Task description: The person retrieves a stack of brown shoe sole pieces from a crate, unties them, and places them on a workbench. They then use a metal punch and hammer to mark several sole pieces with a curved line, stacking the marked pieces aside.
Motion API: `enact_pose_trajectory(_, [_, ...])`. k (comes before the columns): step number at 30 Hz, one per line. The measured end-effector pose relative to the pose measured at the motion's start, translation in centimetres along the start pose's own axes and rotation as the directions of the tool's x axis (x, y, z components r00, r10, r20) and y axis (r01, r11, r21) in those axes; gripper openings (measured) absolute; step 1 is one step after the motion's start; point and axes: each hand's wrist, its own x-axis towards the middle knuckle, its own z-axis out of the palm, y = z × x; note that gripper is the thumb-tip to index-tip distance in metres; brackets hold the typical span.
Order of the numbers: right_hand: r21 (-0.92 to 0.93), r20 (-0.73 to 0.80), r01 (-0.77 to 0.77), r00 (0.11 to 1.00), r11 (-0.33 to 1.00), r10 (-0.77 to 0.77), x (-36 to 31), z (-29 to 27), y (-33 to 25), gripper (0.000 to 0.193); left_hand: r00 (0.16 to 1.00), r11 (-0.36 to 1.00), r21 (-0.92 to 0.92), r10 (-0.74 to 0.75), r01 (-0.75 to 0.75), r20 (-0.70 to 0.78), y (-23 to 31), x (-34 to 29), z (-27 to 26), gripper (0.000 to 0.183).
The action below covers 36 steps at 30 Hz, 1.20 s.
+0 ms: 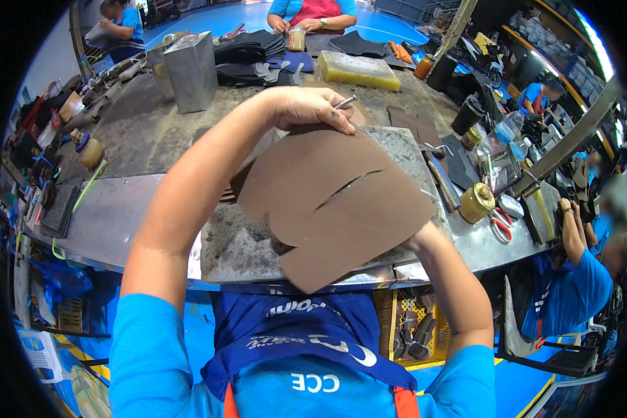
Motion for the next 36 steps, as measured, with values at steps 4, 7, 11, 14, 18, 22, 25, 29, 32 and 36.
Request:
enact_pose_trajectory(4, [-0.353, 0.146, 0.018, 0.989, 0.935, 0.036, -3.9, 1.4, 0.2, 0.019, 0.989, 0.822, 0.568, -0.115, 0.045, 0.088, -1.8, 3.1, -0.4, 0.031])
enact_pose_trajectory(7, [-0.574, 0.156, 0.284, 0.959, 0.768, -0.238, -5.5, 2.5, -0.5, 0.012, 0.97, 0.544, 0.831, -0.242, 0.113, 0.027, -4.7, 4.9, 0.7, 0.05])
enact_pose_trajectory(11, [-0.721, 0.326, 0.274, 0.945, 0.637, -0.037, -7.6, 2.5, -3.0, 0.011, 0.971, 0.455, 0.86, -0.155, 0.232, -0.18, -6.0, 4.7, -0.8, 0.055])
enact_pose_trajectory(14, [-0.686, 0.443, 0.393, 0.893, 0.613, -0.076, -7.3, 2.7, -4.5, 0.011, 0.971, 0.433, 0.87, -0.086, 0.236, -0.221, -5.4, 4.2, -2.1, 0.048])
enact_pose_trajectory(18, [-0.712, 0.418, 0.391, 0.903, 0.583, -0.094, -5.2, 1.6, -5.1, 0.011, 0.971, 0.265, 0.935, -0.12, 0.233, -0.208, -3.7, 3.9, -3.8, 0.033])
enact_pose_trajectory(22, [-0.648, 0.423, 0.483, 0.871, 0.589, -0.25, -3.4, 0.5, -4.2, 0.01, 0.96, -0.035, 0.96, -0.029, 0.277, -0.278, -1.6, 3.7, -4.6, 0.036])
enact_pose_trajectory(25, [-0.639, 0.429, 0.594, 0.803, 0.489, -0.414, -1.8, 0.1, -3.3, 0.011, 0.93, -0.174, 0.919, -0.037, 0.353, -0.364, 0.8, 3.9, -3.8, 0.045])
enact_pose_trajectory(29, [-0.57, 0.426, 0.584, 0.812, 0.578, -0.399, 0.7, -1.0, -2.4, 0.012, 0.924, -0.043, 0.924, 0.066, 0.379, -0.376, 4.3, 2.5, -2.5, 0.042])
enact_pose_trajectory(32, [-0.512, 0.401, 0.616, 0.788, 0.599, -0.467, 2.6, -1.2, -2.1, 0.013, 0.945, 0.424, 0.864, 0.053, 0.272, -0.324, 5.4, 1.0, -1.8, 0.032])
enact_pose_trajectory(36, [-0.473, 0.173, 0.562, 0.814, 0.679, -0.554, 5.4, 0.0, -2.3, 0.014, 0.931, 0.57, 0.805, 0.183, 0.161, -0.316, 2.5, -0.2, 0.6, 0.027])
